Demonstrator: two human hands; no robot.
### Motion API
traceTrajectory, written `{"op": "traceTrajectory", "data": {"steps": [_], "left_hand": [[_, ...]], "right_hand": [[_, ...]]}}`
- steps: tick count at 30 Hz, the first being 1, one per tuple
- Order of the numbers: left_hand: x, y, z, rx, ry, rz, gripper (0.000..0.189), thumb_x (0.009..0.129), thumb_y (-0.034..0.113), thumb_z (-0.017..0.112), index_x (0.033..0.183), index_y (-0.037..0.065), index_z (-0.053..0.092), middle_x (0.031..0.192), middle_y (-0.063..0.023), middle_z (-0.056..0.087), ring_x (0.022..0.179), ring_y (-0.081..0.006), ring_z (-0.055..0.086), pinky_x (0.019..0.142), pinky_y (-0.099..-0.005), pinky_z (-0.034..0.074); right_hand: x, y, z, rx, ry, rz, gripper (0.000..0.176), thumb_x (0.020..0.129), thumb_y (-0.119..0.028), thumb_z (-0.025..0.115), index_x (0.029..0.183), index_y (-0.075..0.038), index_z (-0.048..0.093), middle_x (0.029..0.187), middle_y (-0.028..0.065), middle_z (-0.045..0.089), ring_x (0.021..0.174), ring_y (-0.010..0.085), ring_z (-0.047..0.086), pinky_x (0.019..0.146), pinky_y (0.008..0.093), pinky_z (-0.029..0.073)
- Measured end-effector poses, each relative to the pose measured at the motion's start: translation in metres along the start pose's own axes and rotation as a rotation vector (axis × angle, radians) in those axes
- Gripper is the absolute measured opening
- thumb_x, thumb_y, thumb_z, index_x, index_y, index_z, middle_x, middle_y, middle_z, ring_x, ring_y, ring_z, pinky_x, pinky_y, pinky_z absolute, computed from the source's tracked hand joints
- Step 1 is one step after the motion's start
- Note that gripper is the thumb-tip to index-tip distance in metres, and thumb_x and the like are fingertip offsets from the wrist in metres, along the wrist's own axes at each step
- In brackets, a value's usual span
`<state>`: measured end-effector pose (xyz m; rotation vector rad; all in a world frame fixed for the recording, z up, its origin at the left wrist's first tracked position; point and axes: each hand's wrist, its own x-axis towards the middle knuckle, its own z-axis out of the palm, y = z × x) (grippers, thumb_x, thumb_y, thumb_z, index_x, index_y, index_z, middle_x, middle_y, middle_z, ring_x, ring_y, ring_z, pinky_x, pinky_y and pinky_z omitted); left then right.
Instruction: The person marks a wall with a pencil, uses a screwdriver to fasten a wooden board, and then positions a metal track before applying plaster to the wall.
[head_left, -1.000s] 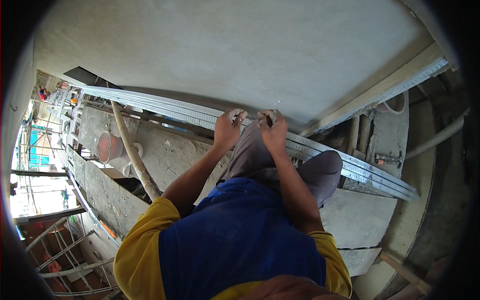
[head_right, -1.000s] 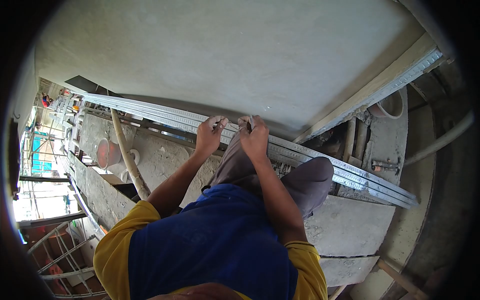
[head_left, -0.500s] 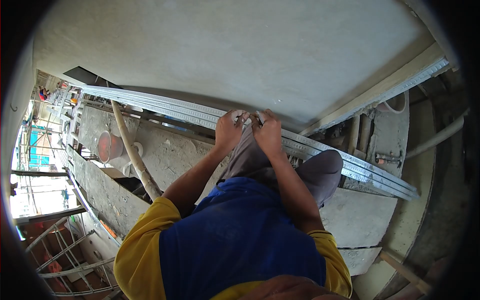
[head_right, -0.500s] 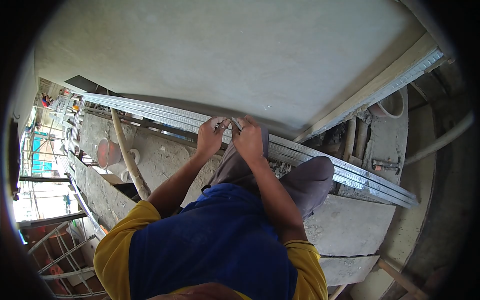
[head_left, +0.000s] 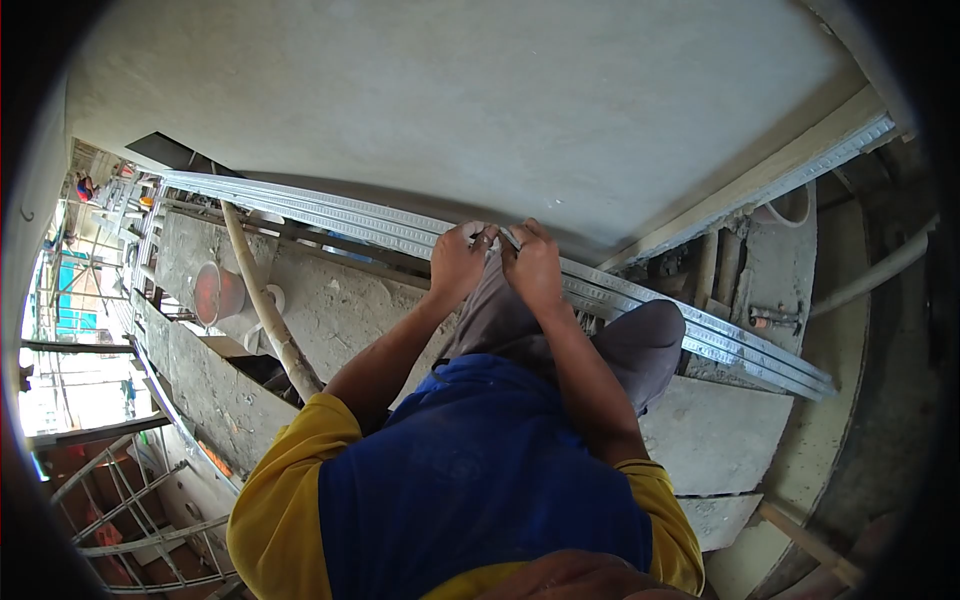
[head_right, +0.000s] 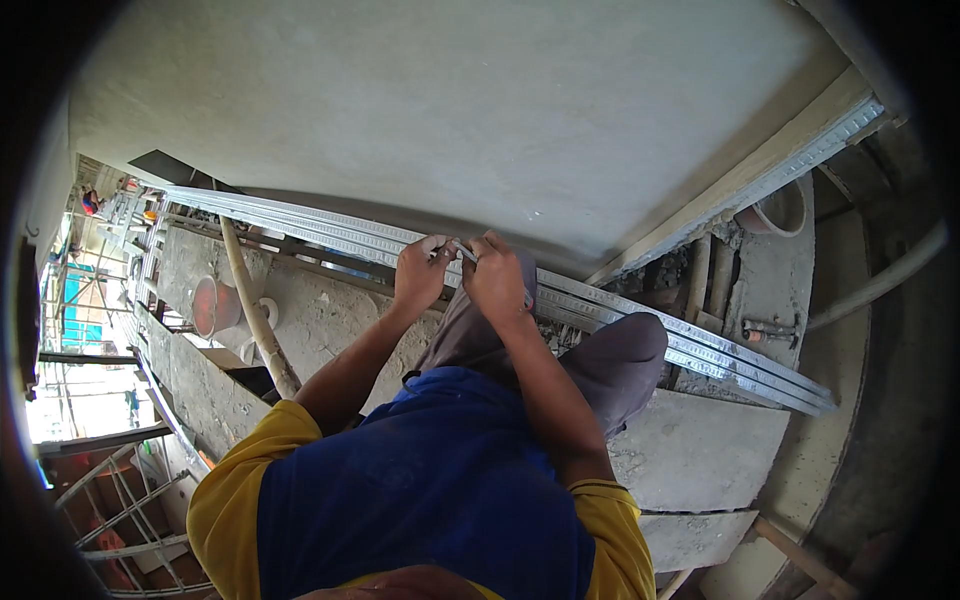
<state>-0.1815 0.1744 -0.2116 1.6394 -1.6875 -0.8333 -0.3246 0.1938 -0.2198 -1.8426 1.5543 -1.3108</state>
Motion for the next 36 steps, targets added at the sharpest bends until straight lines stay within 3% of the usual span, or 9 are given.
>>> {"op": "traceTrajectory", "data": {"steps": [2,4,7,9,10,12,22,28,36], "left_hand": [[0.001,-0.003,0.000,-0.015,-0.008,0.012,0.031,0.094,0.032,0.064,0.099,0.003,0.073,0.085,-0.0231,0.070,0.085,-0.0431,0.067,0.072,-0.0469,0.050],[0.002,-0.006,0.000,-0.030,-0.015,0.023,0.032,0.094,0.032,0.064,0.097,0.002,0.073,0.083,-0.0234,0.069,0.084,-0.0430,0.067,0.071,-0.0469,0.050],[0.004,-0.009,0.000,-0.104,-0.033,0.015,0.034,0.094,0.033,0.065,0.095,0.000,0.073,0.080,-0.0234,0.069,0.080,-0.0417,0.067,0.069,-0.0454,0.049],[0.004,-0.010,-0.001,-0.074,-0.076,-0.027,0.032,0.094,0.030,0.067,0.099,-0.002,0.073,0.074,-0.0118,0.069,0.067,-0.0129,0.060,0.064,-0.0322,0.048],[0.005,-0.011,0.000,-0.076,-0.076,-0.028,0.032,0.094,0.030,0.067,0.099,-0.002,0.073,0.074,-0.0118,0.069,0.067,-0.0129,0.060,0.064,-0.0322,0.048],[0.004,-0.013,0.003,-0.116,-0.049,-0.015,0.038,0.093,0.035,0.066,0.092,-0.002,0.072,0.072,-0.0230,0.065,0.069,-0.0384,0.065,0.064,-0.0439,0.047],[0.006,-0.008,0.005,-0.139,-0.064,-0.069,0.042,0.093,0.034,0.065,0.080,-0.006,0.065,0.065,-0.0237,0.059,0.062,-0.0391,0.059,0.060,-0.0464,0.042],[0.006,-0.005,0.004,-0.062,-0.062,-0.055,0.042,0.094,0.035,0.065,0.079,-0.005,0.066,0.065,-0.0231,0.060,0.063,-0.0402,0.059,0.060,-0.0467,0.043],[0.003,0.000,0.003,-0.045,-0.068,-0.077,0.043,0.094,0.033,0.066,0.072,-0.003,0.062,0.061,-0.0187,0.060,0.059,-0.0368,0.060,0.057,-0.0447,0.044]], "right_hand": [[0.000,-0.002,-0.001,0.003,-0.020,0.007,0.020,0.075,0.003,0.068,0.095,0.002,0.067,0.092,0.0224,0.062,0.083,0.0445,0.063,0.073,0.0495,0.051],[0.002,-0.004,-0.001,0.025,0.006,-0.006,0.008,0.081,0.000,0.068,0.087,0.005,0.067,0.085,0.0270,0.063,0.079,0.0468,0.061,0.071,0.0488,0.050],[0.003,0.002,0.001,0.019,-0.003,0.008,0.016,0.075,0.000,0.069,0.091,0.003,0.066,0.087,0.0227,0.061,0.083,0.0444,0.062,0.072,0.0487,0.051],[0.001,0.004,0.000,0.043,-0.007,0.025,0.016,0.075,0.000,0.069,0.090,0.003,0.066,0.086,0.0232,0.061,0.083,0.0446,0.062,0.072,0.0486,0.050],[0.001,0.004,0.000,0.068,-0.009,0.041,0.015,0.076,-0.001,0.069,0.090,0.003,0.066,0.086,0.0238,0.061,0.083,0.0448,0.062,0.071,0.0485,0.050],[0.000,0.005,-0.001,0.069,-0.015,0.059,0.012,0.078,-0.001,0.069,0.089,0.004,0.067,0.085,0.0237,0.063,0.080,0.0433,0.063,0.070,0.0462,0.051],[-0.003,0.012,0.000,0.137,-0.034,0.140,0.011,0.079,-0.002,0.069,0.089,0.002,0.068,0.084,0.0235,0.063,0.074,0.0436,0.063,0.067,0.0471,0.050],[-0.003,0.012,-0.002,0.101,-0.042,0.053,0.007,0.079,-0.001,0.068,0.085,0.003,0.066,0.083,0.0239,0.063,0.075,0.0456,0.061,0.067,0.0488,0.049],[-0.005,0.010,-0.005,0.115,-0.056,0.081,0.008,0.080,-0.001,0.068,0.087,0.003,0.066,0.084,0.0243,0.063,0.078,0.0454,0.061,0.070,0.0495,0.049]]}}
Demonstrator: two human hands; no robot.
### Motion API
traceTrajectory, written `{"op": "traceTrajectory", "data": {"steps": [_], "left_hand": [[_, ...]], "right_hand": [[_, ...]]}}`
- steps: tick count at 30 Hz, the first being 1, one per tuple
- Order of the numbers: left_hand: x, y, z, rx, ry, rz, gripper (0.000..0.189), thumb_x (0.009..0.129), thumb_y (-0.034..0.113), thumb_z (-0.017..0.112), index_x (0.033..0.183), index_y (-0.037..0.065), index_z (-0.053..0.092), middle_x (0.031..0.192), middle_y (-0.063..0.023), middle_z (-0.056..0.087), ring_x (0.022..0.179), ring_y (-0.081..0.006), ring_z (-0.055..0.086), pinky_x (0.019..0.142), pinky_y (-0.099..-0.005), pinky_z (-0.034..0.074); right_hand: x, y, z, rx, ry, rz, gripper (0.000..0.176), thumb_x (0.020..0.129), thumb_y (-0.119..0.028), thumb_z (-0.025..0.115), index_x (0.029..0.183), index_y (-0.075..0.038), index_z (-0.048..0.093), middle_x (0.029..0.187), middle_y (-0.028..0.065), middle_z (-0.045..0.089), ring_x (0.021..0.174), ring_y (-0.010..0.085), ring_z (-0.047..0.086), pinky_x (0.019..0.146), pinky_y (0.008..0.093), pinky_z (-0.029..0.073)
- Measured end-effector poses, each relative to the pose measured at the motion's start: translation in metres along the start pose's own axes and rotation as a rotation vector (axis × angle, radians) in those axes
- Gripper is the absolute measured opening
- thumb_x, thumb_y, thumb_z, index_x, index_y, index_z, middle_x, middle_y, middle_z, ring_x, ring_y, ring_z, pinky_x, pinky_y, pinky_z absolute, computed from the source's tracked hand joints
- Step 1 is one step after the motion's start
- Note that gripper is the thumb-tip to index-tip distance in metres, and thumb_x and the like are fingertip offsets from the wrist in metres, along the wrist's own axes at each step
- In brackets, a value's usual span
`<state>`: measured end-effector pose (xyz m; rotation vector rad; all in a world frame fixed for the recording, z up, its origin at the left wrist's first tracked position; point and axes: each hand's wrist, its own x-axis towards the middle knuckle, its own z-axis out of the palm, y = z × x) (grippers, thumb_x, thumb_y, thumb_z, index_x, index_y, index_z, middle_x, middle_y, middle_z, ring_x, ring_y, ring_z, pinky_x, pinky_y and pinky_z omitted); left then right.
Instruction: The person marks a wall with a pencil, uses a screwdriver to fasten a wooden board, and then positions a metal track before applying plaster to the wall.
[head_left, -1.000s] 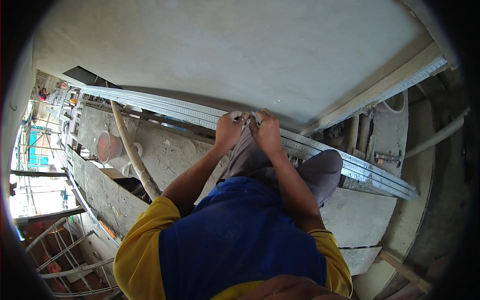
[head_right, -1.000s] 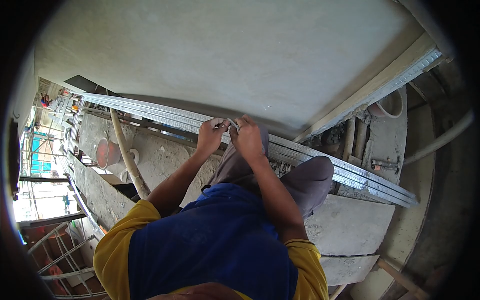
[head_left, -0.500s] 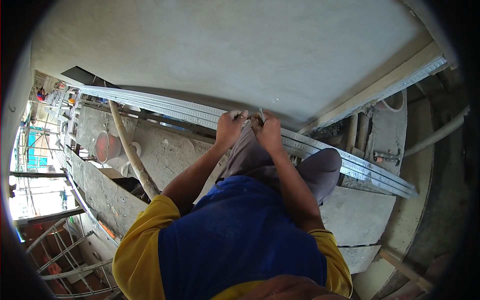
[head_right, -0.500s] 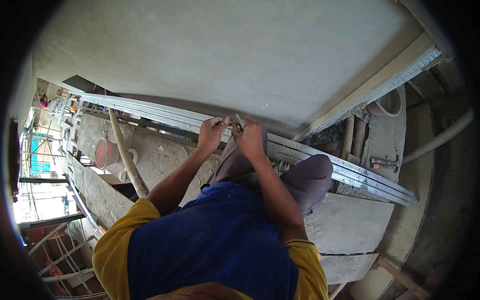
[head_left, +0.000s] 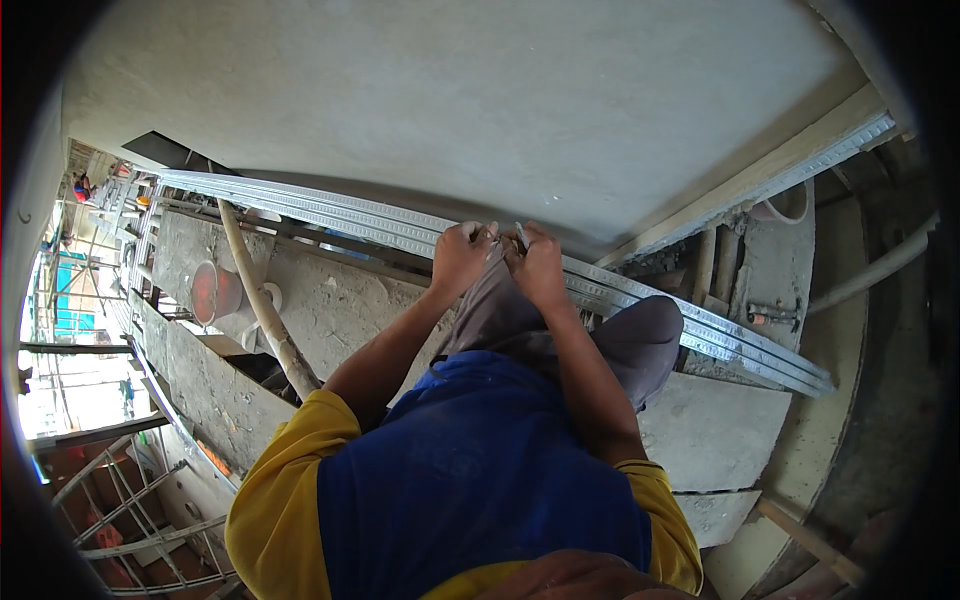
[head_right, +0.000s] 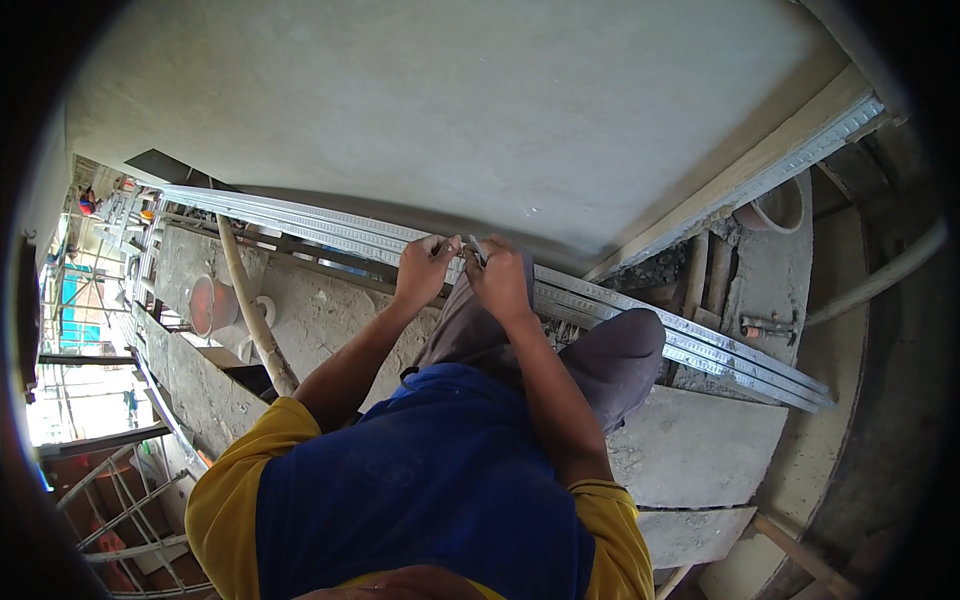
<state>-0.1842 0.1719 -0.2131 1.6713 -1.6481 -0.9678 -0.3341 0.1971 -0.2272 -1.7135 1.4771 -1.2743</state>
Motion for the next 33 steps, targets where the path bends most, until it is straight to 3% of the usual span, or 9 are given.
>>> {"op": "traceTrajectory", "data": {"steps": [5,13,28,33], "left_hand": [[0.001,-0.005,0.002,0.022,0.028,0.018,0.043,0.093,0.032,0.067,0.071,-0.004,0.061,0.061,-0.0191,0.060,0.059,-0.0368,0.060,0.057,-0.0451,0.044],[0.001,-0.005,0.003,0.001,0.042,0.039,0.043,0.093,0.033,0.067,0.072,-0.004,0.062,0.062,-0.0204,0.060,0.059,-0.0377,0.060,0.057,-0.0455,0.044],[0.004,-0.009,0.001,-0.011,-0.005,-0.011,0.043,0.091,0.033,0.067,0.071,-0.004,0.063,0.060,-0.0202,0.059,0.058,-0.0361,0.060,0.057,-0.0461,0.044],[0.001,-0.002,-0.001,-0.019,0.002,0.002,0.043,0.092,0.033,0.066,0.071,-0.004,0.063,0.060,-0.0212,0.058,0.058,-0.0371,0.059,0.057,-0.0469,0.043]], "right_hand": [[-0.003,-0.003,-0.001,-0.018,0.041,0.004,0.014,0.079,-0.001,0.069,0.093,0.004,0.068,0.089,0.0233,0.065,0.082,0.0440,0.063,0.072,0.0477,0.051],[-0.007,0.003,0.005,-0.103,0.015,-0.025,0.023,0.077,-0.005,0.074,0.095,0.006,0.067,0.100,0.0315,0.065,0.094,0.0498,0.062,0.083,0.0501,0.052],[-0.006,0.004,0.005,-0.077,0.017,-0.086,0.016,0.078,0.000,0.071,0.092,0.006,0.067,0.087,0.0276,0.064,0.086,0.0474,0.062,0.076,0.0511,0.050],[-0.004,-0.003,0.000,-0.097,-0.026,-0.032,0.019,0.077,-0.001,0.071,0.095,0.005,0.068,0.096,0.0274,0.065,0.090,0.0472,0.063,0.079,0.0492,0.052]]}}
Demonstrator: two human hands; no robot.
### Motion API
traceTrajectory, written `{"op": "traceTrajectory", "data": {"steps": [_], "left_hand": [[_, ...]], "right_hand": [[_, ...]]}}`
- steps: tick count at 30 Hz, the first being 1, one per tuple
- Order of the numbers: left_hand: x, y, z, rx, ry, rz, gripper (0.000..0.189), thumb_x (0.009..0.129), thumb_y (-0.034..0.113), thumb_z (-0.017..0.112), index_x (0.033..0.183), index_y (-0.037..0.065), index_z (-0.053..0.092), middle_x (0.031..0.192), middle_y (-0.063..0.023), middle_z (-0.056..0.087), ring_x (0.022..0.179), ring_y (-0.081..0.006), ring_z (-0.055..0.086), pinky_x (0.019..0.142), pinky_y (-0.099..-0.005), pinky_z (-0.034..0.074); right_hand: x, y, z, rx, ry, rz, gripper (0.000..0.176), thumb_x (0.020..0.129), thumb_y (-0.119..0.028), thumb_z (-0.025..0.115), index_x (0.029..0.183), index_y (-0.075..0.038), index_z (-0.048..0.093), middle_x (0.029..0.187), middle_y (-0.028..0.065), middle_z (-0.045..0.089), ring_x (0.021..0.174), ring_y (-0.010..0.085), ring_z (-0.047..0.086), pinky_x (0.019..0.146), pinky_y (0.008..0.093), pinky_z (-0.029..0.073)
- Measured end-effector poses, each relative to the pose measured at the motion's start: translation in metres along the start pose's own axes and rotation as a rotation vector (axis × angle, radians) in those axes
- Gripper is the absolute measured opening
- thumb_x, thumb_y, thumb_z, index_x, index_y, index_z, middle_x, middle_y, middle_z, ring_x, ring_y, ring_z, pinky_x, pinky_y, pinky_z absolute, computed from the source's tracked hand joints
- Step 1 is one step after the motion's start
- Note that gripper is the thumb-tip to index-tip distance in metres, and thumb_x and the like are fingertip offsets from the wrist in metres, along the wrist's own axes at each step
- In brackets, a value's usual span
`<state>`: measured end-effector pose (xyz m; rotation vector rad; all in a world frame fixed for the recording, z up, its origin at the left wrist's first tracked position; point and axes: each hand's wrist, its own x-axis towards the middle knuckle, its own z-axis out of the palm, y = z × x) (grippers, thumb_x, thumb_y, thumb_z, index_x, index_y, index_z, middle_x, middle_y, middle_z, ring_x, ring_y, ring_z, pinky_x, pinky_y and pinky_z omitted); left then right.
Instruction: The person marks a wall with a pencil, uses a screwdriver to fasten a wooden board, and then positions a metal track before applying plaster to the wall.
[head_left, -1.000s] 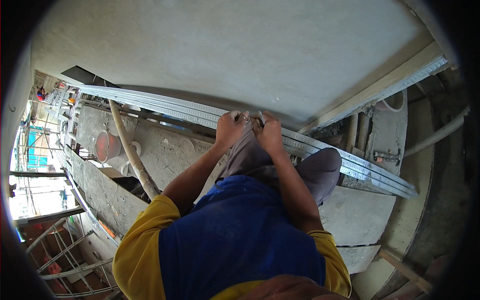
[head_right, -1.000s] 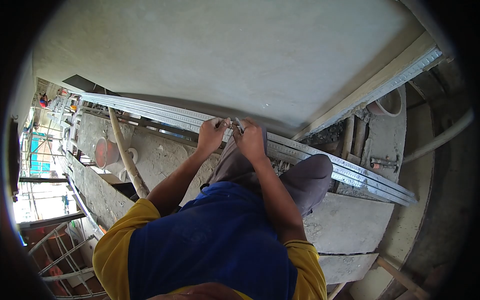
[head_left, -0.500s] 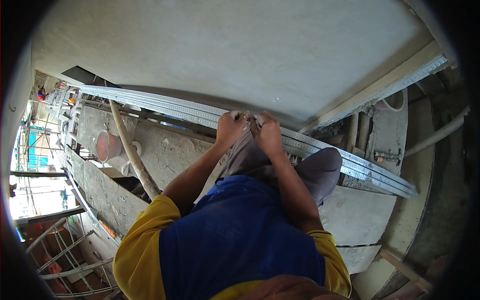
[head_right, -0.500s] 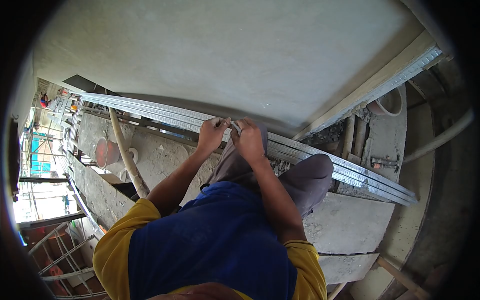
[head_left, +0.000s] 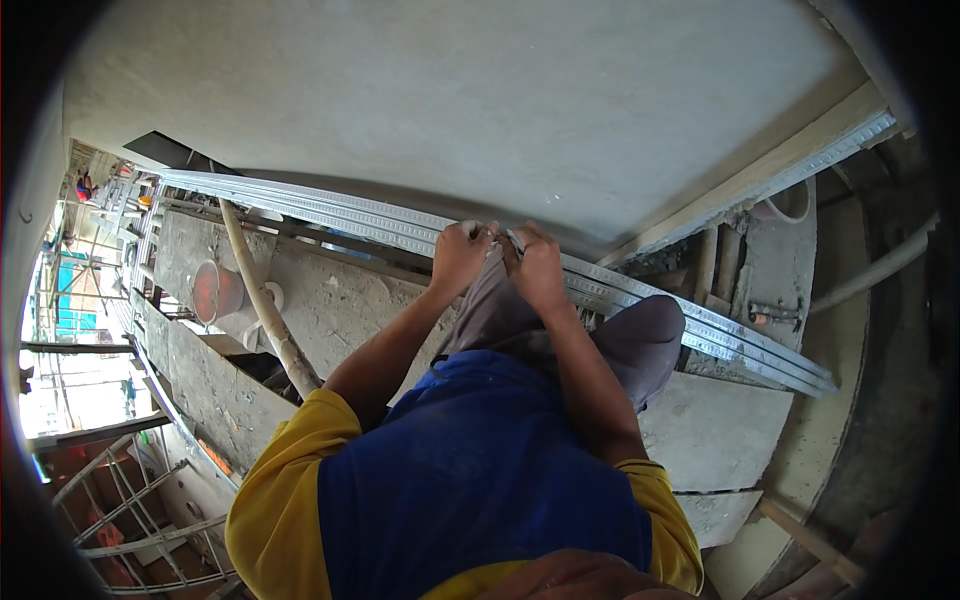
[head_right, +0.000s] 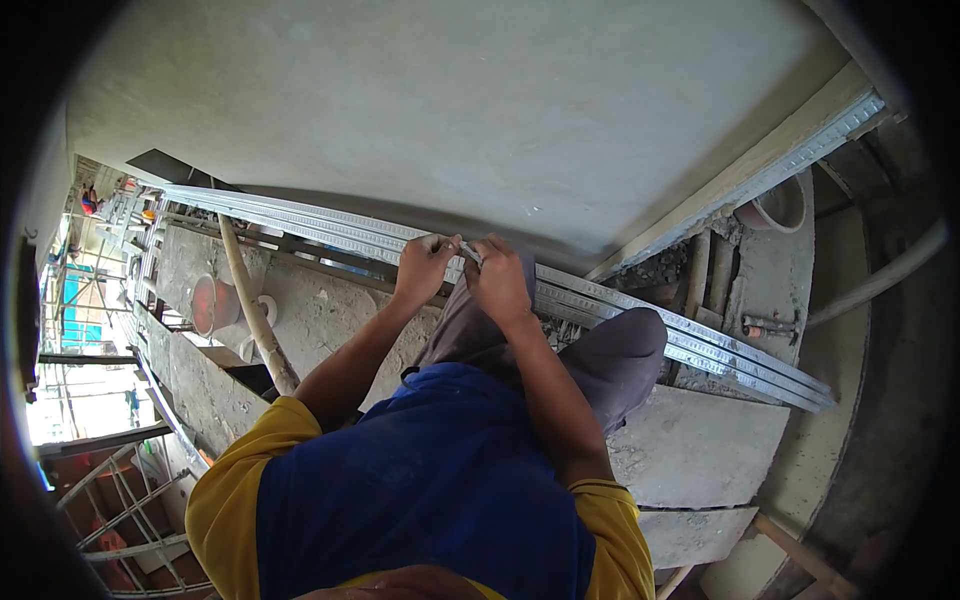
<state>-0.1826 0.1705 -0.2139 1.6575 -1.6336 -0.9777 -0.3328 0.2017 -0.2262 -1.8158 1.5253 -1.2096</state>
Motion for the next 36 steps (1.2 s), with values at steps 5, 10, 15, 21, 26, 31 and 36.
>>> {"op": "traceTrajectory", "data": {"steps": [5,10,15,21,26,31,36], "left_hand": [[0.001,-0.002,0.000,0.015,0.013,0.006,0.044,0.092,0.033,0.066,0.070,-0.004,0.062,0.060,-0.0209,0.058,0.059,-0.0384,0.059,0.058,-0.0471,0.043],[0.002,-0.003,0.002,0.048,0.011,-0.014,0.045,0.092,0.034,0.067,0.069,-0.004,0.061,0.060,-0.0211,0.059,0.060,-0.0399,0.060,0.058,-0.0472,0.043],[0.001,0.003,0.001,0.068,0.012,-0.012,0.042,0.091,0.033,0.067,0.072,-0.004,0.063,0.063,-0.0227,0.061,0.064,-0.0416,0.062,0.059,-0.0476,0.044],[-0.002,0.008,-0.002,0.115,0.017,0.033,0.040,0.092,0.032,0.066,0.076,-0.004,0.065,0.066,-0.0233,0.061,0.067,-0.0427,0.063,0.059,-0.0472,0.045],[-0.002,0.008,-0.004,0.148,-0.003,0.033,0.039,0.093,0.032,0.065,0.077,-0.003,0.065,0.066,-0.0236,0.062,0.067,-0.0429,0.062,0.059,-0.0473,0.045],[0.000,0.002,-0.004,0.140,-0.025,0.027,0.039,0.093,0.032,0.065,0.077,-0.004,0.065,0.067,-0.0239,0.061,0.067,-0.0431,0.062,0.059,-0.0476,0.044],[0.003,-0.002,-0.006,0.171,-0.054,0.031,0.040,0.092,0.033,0.066,0.077,-0.004,0.065,0.068,-0.0244,0.061,0.069,-0.0437,0.062,0.061,-0.0478,0.045]], "right_hand": [[-0.002,-0.002,0.000,0.016,0.032,0.044,0.023,0.076,-0.001,0.071,0.098,0.005,0.067,0.100,0.0256,0.064,0.091,0.0455,0.064,0.079,0.0470,0.054],[-0.004,0.000,0.004,-0.006,0.069,-0.004,0.023,0.075,-0.002,0.071,0.097,0.003,0.067,0.096,0.0256,0.063,0.086,0.0449,0.064,0.075,0.0479,0.053],[-0.004,-0.002,0.005,-0.021,0.071,-0.026,0.024,0.073,-0.001,0.071,0.097,0.002,0.067,0.096,0.0253,0.063,0.085,0.0453,0.064,0.074,0.0479,0.053],[-0.003,0.002,0.007,-0.017,0.059,-0.076,0.022,0.074,0.002,0.069,0.095,0.002,0.067,0.093,0.0233,0.062,0.084,0.0450,0.063,0.073,0.0494,0.052],[-0.002,0.004,0.006,-0.042,0.024,-0.096,0.021,0.075,0.003,0.067,0.096,0.001,0.065,0.093,0.0230,0.061,0.085,0.0457,0.063,0.073,0.0508,0.051],[0.000,-0.003,0.002,-0.077,-0.047,-0.070,0.020,0.076,0.004,0.064,0.096,0.002,0.062,0.095,0.0232,0.061,0.087,0.0465,0.062,0.074,0.0519,0.051],[0.001,-0.002,0.003,-0.041,-0.071,-0.050,0.020,0.077,0.004,0.063,0.096,0.002,0.060,0.095,0.0236,0.060,0.088,0.0469,0.061,0.074,0.0523,0.050]]}}
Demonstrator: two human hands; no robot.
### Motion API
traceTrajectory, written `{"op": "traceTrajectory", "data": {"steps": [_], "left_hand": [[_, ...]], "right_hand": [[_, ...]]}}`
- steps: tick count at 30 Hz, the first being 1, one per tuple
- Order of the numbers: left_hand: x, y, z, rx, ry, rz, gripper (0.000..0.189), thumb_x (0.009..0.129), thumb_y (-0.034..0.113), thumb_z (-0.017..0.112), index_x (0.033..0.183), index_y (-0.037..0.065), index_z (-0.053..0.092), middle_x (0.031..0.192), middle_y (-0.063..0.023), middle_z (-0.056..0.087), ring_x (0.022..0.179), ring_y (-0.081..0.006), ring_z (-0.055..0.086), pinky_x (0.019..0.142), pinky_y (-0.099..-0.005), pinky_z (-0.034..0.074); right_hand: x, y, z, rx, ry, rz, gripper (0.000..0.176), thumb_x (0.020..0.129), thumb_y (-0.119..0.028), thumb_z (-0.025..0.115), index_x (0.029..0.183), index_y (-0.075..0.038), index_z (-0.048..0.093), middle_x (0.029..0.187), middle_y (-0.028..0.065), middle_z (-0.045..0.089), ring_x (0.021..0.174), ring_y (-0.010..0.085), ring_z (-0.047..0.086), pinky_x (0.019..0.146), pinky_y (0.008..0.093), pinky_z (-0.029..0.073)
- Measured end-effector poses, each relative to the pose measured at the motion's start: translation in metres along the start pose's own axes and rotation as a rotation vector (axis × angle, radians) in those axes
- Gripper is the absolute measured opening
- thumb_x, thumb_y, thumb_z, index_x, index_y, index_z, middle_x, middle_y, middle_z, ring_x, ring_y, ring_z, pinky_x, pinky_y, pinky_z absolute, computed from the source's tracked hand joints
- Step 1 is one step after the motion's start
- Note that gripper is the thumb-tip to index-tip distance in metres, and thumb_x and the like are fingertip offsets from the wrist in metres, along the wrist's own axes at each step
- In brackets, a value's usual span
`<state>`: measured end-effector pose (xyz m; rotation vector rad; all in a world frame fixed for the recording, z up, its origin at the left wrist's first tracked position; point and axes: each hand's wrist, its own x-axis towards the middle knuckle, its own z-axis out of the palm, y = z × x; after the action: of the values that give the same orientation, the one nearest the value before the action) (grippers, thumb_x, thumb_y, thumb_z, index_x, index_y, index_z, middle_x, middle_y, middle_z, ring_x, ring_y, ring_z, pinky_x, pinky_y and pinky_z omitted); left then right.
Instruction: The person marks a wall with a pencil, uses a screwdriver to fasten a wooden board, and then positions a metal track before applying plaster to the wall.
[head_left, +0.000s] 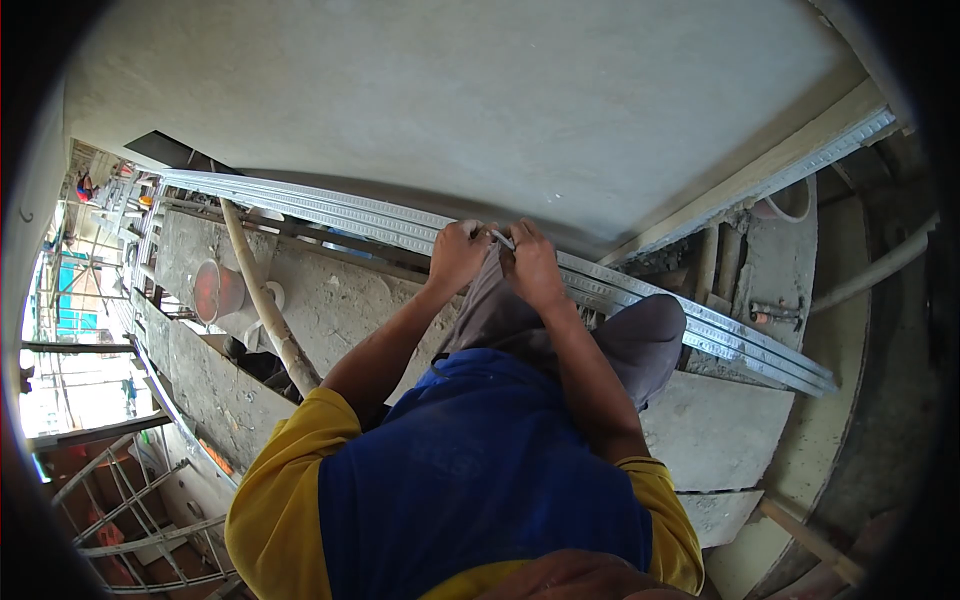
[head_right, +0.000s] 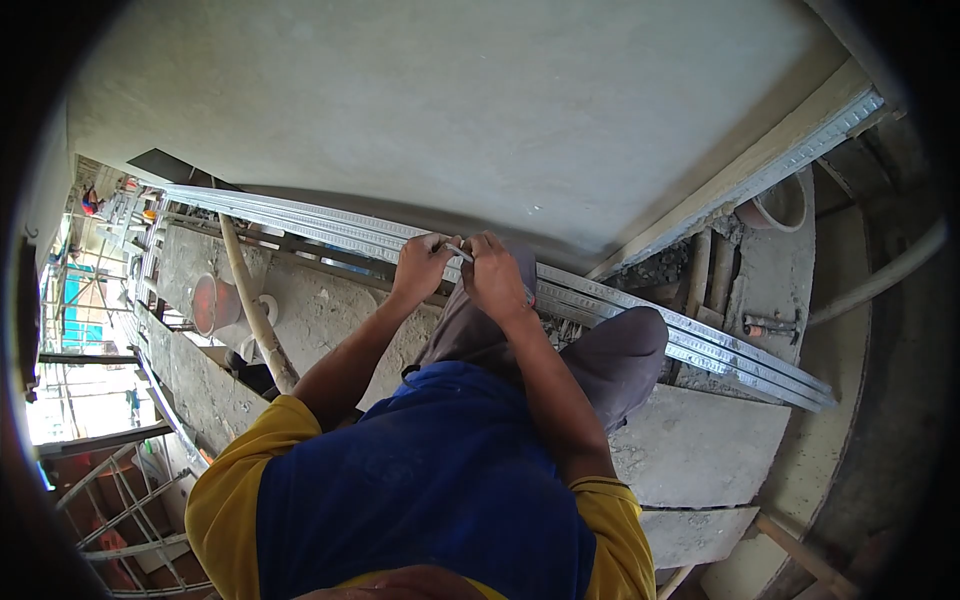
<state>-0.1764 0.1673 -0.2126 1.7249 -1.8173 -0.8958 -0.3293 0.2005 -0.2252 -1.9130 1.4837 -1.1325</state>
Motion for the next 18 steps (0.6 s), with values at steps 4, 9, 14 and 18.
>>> {"op": "traceTrajectory", "data": {"steps": [4,9,14,18], "left_hand": [[-0.001,0.002,0.001,-0.054,-0.001,-0.012,0.040,0.091,0.034,0.066,0.077,-0.004,0.066,0.068,-0.0240,0.061,0.070,-0.0434,0.062,0.062,-0.0479,0.045],[-0.002,0.002,0.002,-0.068,-0.028,-0.037,0.041,0.091,0.035,0.066,0.078,-0.003,0.067,0.068,-0.0227,0.062,0.069,-0.0421,0.063,0.063,-0.0474,0.045],[0.000,-0.009,0.011,-0.052,-0.007,0.007,0.040,0.092,0.035,0.066,0.080,-0.003,0.068,0.064,-0.0190,0.060,0.063,-0.0338,0.060,0.060,-0.0436,0.045],[-0.007,-0.001,0.011,0.020,0.013,0.041,0.036,0.093,0.033,0.067,0.084,-0.002,0.069,0.062,-0.0163,0.060,0.057,-0.0294,0.057,0.059,-0.0408,0.044]], "right_hand": [[-0.002,0.006,0.002,0.053,0.053,-0.005,0.016,0.080,0.003,0.064,0.095,0.004,0.059,0.093,0.0247,0.060,0.086,0.0478,0.060,0.072,0.0518,0.049],[-0.006,0.010,0.003,0.071,0.128,0.023,0.013,0.082,0.000,0.065,0.093,0.005,0.060,0.091,0.0252,0.061,0.086,0.0482,0.059,0.072,0.0511,0.048],[-0.010,0.016,0.003,0.102,0.130,0.128,0.011,0.083,-0.002,0.064,0.092,0.005,0.061,0.091,0.0254,0.062,0.086,0.0469,0.060,0.072,0.0488,0.049],[-0.012,0.017,0.003,0.184,0.191,0.222,0.010,0.081,-0.004,0.065,0.088,0.003,0.063,0.079,0.0210,0.063,0.071,0.0374,0.061,0.067,0.0437,0.049]]}}
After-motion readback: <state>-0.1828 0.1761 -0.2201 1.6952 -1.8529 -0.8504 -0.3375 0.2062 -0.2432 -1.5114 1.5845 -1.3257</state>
